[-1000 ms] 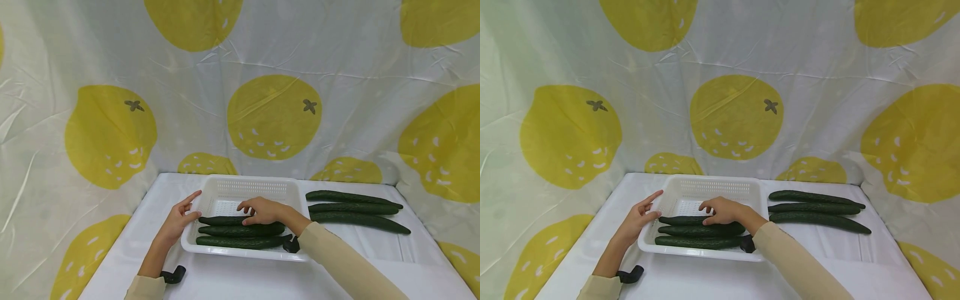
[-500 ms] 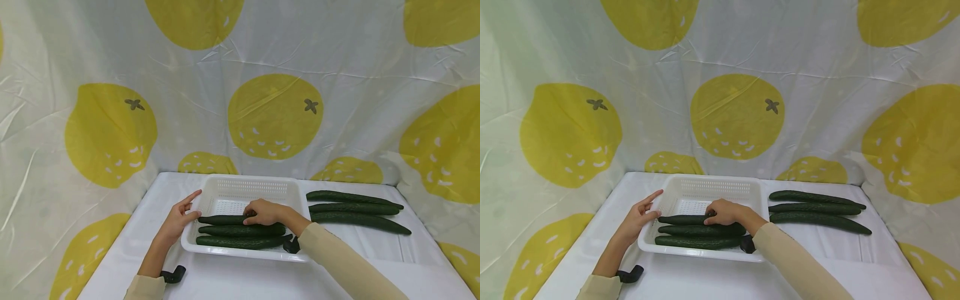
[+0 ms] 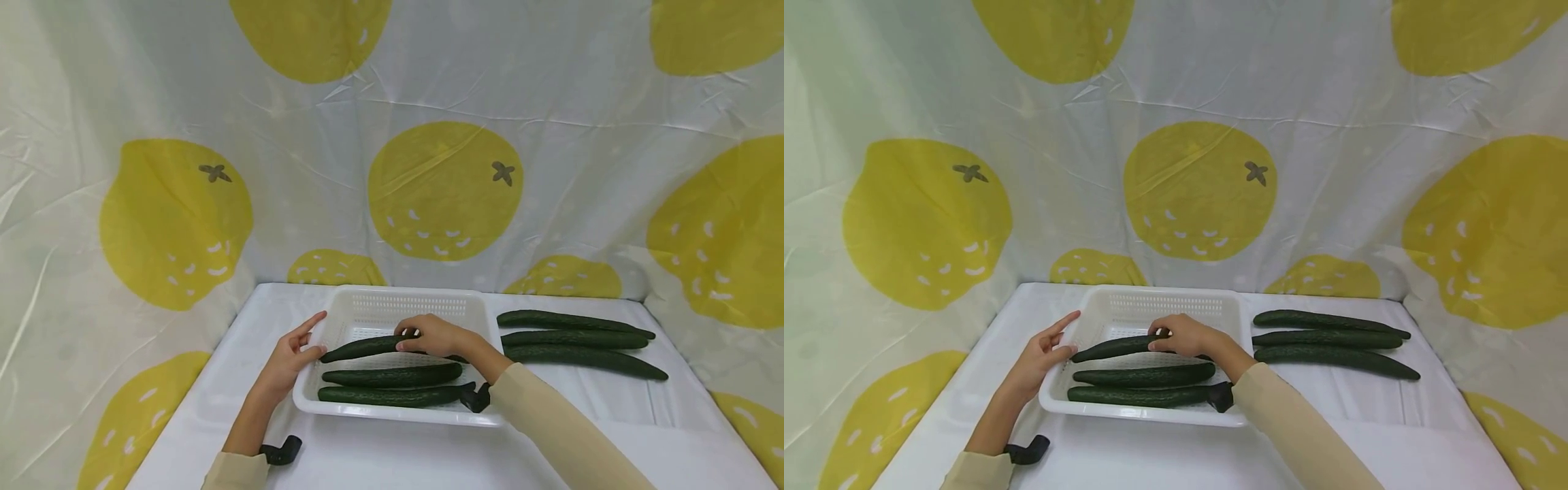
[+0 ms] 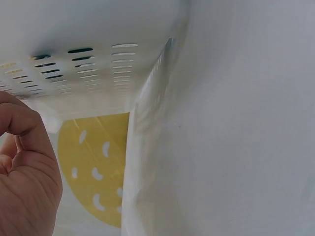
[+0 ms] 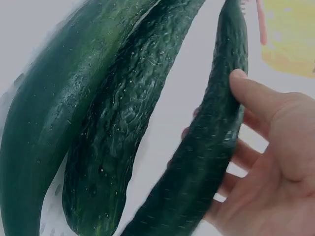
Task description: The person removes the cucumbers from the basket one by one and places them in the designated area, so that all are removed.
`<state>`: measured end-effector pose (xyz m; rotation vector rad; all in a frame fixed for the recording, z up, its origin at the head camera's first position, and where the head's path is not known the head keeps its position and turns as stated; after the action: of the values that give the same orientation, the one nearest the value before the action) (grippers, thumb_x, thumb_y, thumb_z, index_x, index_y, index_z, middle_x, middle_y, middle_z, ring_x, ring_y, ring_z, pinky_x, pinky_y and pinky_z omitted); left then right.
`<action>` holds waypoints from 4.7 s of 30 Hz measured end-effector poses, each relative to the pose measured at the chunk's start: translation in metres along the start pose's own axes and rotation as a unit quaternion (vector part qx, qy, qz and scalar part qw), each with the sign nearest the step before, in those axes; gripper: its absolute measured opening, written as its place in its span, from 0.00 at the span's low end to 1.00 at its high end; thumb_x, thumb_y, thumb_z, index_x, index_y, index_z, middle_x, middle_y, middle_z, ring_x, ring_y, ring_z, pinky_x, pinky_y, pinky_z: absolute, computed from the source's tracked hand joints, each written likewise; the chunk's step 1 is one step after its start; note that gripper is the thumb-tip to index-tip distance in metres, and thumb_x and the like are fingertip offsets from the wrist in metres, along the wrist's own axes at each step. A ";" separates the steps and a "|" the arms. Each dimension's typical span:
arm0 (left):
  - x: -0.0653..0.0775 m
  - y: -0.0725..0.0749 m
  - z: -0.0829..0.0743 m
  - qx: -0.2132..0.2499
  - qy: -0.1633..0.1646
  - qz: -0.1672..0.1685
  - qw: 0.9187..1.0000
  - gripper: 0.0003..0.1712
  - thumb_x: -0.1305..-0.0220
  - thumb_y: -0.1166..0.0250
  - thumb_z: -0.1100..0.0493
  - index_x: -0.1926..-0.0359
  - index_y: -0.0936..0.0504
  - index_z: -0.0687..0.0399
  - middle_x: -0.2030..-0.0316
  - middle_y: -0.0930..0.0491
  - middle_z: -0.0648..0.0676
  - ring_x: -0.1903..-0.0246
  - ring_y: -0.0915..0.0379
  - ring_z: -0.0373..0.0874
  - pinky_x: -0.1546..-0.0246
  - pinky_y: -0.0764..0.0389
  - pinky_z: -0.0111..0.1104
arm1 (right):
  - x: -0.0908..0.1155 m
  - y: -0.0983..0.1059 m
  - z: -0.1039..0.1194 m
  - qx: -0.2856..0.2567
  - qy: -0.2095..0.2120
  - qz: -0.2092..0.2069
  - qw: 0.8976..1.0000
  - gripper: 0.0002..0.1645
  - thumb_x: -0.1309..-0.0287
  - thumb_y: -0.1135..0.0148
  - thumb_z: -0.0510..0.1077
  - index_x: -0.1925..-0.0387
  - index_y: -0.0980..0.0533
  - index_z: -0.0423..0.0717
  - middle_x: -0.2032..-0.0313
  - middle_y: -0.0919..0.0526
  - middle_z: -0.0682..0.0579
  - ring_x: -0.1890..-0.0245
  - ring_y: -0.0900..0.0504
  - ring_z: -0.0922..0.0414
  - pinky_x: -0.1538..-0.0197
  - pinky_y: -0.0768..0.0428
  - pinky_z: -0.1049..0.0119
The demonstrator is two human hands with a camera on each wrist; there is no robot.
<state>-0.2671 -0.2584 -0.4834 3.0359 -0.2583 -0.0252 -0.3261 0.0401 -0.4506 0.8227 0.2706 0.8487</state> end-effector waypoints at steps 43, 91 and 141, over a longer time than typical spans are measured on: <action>0.006 0.007 -0.002 -0.128 -0.056 0.012 0.990 0.38 0.30 0.36 0.64 0.23 0.34 0.42 0.83 0.40 0.45 0.82 0.44 0.33 0.82 0.34 0.29 | 0.090 0.084 0.017 -0.005 0.002 -0.162 0.987 0.30 0.27 0.41 0.56 0.30 0.28 0.49 0.35 0.22 0.47 0.48 0.19 0.54 0.49 0.20 0.57; 0.006 0.001 0.001 -0.034 -0.006 0.032 0.999 0.44 0.32 0.40 0.71 0.19 0.41 0.42 0.83 0.36 0.42 0.84 0.38 0.33 0.79 0.27 0.25 | 0.292 0.084 -0.141 0.060 -0.181 -0.250 0.949 0.33 0.28 0.41 0.58 0.31 0.28 0.43 0.33 0.26 0.33 0.33 0.33 0.29 0.43 0.27 0.31; 0.011 0.001 0.000 -0.011 -0.010 0.037 0.999 0.46 0.32 0.40 0.70 0.18 0.44 0.45 0.82 0.30 0.44 0.81 0.33 0.34 0.73 0.21 0.27 | 0.273 0.064 -0.141 0.150 -0.128 -0.315 0.928 0.19 0.36 0.30 0.51 0.45 0.17 0.51 0.48 0.15 0.51 0.49 0.17 0.46 0.49 0.17 0.63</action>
<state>-0.2567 -0.2611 -0.4829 3.0039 -0.3703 -0.0521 -0.2573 0.3460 -0.4709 1.0403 0.4093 0.0900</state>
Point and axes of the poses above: each hand's wrist, its own x-axis away from the middle knuckle, its own y-axis out of the back of the hand, z = x × y, the point moved 4 cm from there along -x, towards the middle knuckle
